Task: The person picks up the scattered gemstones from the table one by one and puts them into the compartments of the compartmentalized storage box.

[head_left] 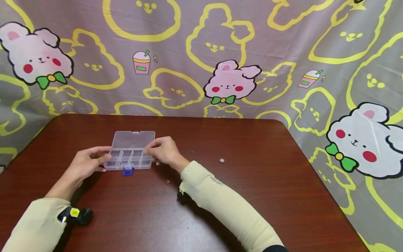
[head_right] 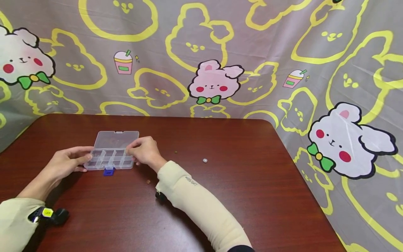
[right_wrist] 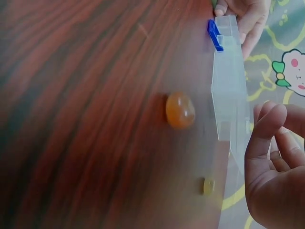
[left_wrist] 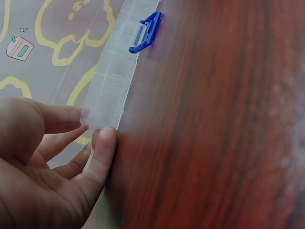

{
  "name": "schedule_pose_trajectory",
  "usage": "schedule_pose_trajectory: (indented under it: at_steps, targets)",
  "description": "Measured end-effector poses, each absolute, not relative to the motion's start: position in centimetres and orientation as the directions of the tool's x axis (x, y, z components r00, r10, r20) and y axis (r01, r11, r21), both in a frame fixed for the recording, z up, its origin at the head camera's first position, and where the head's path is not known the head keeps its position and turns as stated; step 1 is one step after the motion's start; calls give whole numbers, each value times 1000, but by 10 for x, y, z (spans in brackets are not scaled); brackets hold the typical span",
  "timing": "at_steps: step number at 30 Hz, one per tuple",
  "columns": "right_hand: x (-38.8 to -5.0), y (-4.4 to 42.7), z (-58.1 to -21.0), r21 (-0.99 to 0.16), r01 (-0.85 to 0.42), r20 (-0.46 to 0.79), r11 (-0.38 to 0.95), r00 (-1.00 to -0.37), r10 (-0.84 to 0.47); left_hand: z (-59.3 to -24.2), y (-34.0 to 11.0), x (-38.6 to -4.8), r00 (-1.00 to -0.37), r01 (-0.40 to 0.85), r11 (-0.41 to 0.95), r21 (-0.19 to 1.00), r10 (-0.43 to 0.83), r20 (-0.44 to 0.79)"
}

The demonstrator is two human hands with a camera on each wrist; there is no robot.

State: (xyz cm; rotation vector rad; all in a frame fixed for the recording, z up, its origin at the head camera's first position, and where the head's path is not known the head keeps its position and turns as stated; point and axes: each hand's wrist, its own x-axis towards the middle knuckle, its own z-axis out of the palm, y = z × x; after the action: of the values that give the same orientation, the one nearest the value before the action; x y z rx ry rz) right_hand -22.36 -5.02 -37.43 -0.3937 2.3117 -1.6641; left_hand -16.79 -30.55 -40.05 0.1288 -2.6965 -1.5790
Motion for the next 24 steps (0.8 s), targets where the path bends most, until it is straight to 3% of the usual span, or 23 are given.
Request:
schedule_pose_trajectory:
  at_steps: [11, 24]
  targets:
    - [-222, -85, -373, -962, -59, -47, 266, -926, -375, -400, -308, -165, -995, -64, 489, 870, -93, -22]
    - [-223, -110, -372, -936, -15, -103, 352, -943, -316, -397, -302, -166, -993, -99, 508, 856, -107, -51]
